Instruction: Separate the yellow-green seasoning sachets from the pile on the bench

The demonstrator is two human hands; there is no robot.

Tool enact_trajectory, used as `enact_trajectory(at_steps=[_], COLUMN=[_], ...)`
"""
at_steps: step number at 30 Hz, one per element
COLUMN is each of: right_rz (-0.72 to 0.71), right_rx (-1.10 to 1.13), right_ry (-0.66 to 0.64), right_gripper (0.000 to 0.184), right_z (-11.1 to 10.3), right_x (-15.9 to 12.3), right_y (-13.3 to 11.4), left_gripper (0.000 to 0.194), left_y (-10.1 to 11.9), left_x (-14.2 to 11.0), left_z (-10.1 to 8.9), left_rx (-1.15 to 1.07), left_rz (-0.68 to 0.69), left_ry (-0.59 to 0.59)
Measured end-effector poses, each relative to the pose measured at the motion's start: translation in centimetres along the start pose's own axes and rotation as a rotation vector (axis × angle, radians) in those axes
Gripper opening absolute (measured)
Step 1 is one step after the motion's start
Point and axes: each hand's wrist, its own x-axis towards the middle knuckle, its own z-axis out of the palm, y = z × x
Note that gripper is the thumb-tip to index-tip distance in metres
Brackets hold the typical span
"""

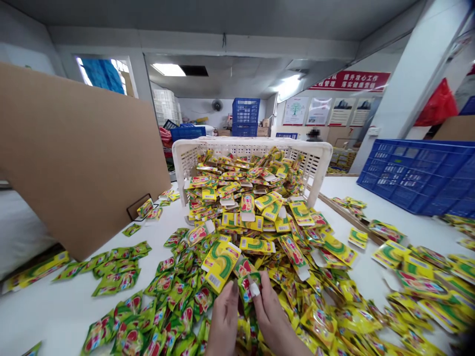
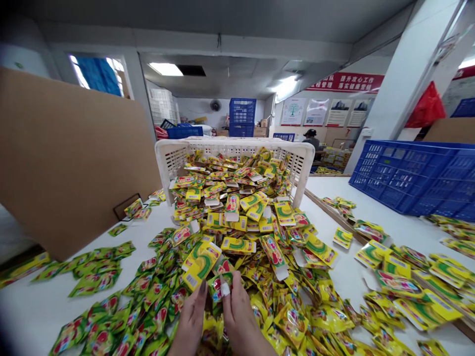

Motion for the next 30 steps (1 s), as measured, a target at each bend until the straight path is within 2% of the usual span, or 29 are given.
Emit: enact_trajectory(at_steps=[2,5,9,11,14,17,20,23,25,27,30], right_rz=[0.011,0.034,0.225,0.242,0.179,0.144,0.147,0.138,0.120,0.094,0.052], right_rx=[0.039,0.256,0.586,0.615,0.577,0.558,0.581,0.600,0.607,0.614,0.628], right_ry=[0.001,-0.053,-0.330,-0.403,-0.313,-0.154,-0.081,-0.037,0.000,0.049,0.102], right_gripper=[0.055,0.047,0.062,0.054,0.038,0.036,0.040,0.040,0.038,0.036,0.032], right_z=[-0.3,-1.0,-1.6,-1.9,-2.4,-3.3,-4.4,-5.2,-5.6,-6.0,-6.5], right_x=[0.1,0.6,1.7,2.1,2.6,3.0,3.5,3.9,4.0,3.7,1.6], right_y=[-0.6,-1.8,-2.4,-2.0,-1.4,-1.3,-1.3,-1.3,-1.7,-2.4,-4.3], left_gripper=[0.035,0.034,0.034,0.033,0.035,0.058,0.073,0.070,0.064,0.052,0.037], left_y=[0.0,-0.1,-0.1,0.2,0.8,1.2,1.5,2.2,2.9,3.7,4.2], left_x=[0.4,0.9,1.1,1.3,2.2,4.0,5.8,6.7,6.4,5.1,1.6], left_z=[-0.2,-0.5,-0.8,-1.3,-2.2,-2.8,-2.9,-3.5,-4.1,-4.7,-4.8], left_rx=[0.062,0.136,0.220,0.258,0.470,0.813,0.928,0.858,0.760,0.614,0.395], left_rz=[0.092,0.157,0.199,0.220,0.247,0.234,0.155,0.118,0.107,0.080,-0.024], left_ry=[-0.080,-0.112,-0.151,-0.171,-0.068,0.076,0.035,-0.017,-0.074,-0.169,-0.304])
